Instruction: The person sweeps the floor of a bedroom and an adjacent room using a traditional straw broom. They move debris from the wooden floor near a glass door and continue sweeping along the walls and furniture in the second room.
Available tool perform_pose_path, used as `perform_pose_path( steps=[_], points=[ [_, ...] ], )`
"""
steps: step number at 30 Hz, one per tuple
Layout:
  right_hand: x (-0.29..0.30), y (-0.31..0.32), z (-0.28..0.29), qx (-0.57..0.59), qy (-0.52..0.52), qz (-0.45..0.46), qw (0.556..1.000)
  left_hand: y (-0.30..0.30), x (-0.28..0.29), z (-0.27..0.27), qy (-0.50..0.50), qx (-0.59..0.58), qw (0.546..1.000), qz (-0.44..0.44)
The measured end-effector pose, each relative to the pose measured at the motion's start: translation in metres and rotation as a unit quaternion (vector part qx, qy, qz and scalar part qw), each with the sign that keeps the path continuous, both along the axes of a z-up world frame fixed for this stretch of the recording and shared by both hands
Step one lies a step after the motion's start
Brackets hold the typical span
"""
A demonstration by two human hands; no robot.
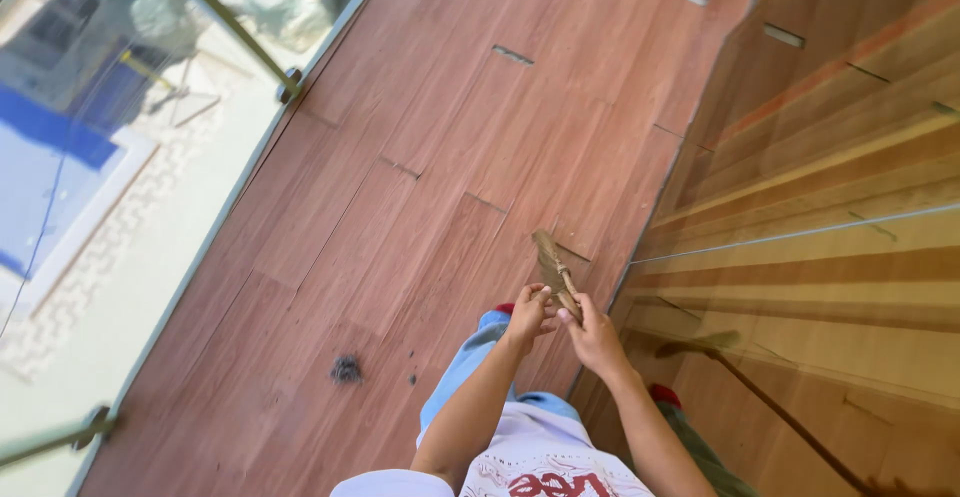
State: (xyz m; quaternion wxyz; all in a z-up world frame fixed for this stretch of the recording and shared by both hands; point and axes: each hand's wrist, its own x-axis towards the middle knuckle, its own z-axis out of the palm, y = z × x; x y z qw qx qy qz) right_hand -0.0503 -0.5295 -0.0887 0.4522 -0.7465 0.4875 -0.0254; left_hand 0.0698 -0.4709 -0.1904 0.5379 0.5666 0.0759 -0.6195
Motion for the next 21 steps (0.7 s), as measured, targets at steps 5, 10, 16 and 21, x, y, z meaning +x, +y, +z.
perform_pose_path(
  steps=[5,10,16,21],
  points=[
    [0.049,0.145,0.076,0.064,-0.080,0.270,0.957,0.157,-0.026,-0.121,0.179,-0.175,0.948,0.197],
    [0.050,0.248,0.109,0.085,-0.125,0.547,0.824,0.285,-0.047,-0.062,0.181,-0.070,0.916,0.352],
    [0.059,0.384,0.153,0.102,-0.016,0.732,0.673,0.421,-0.096,-0.040,0.122,-0.193,0.853,0.469],
    [0.045,0.526,0.179,0.083,-0.011,0.869,0.488,0.574,-0.133,-0.002,0.104,-0.284,0.707,0.640]
  ],
)
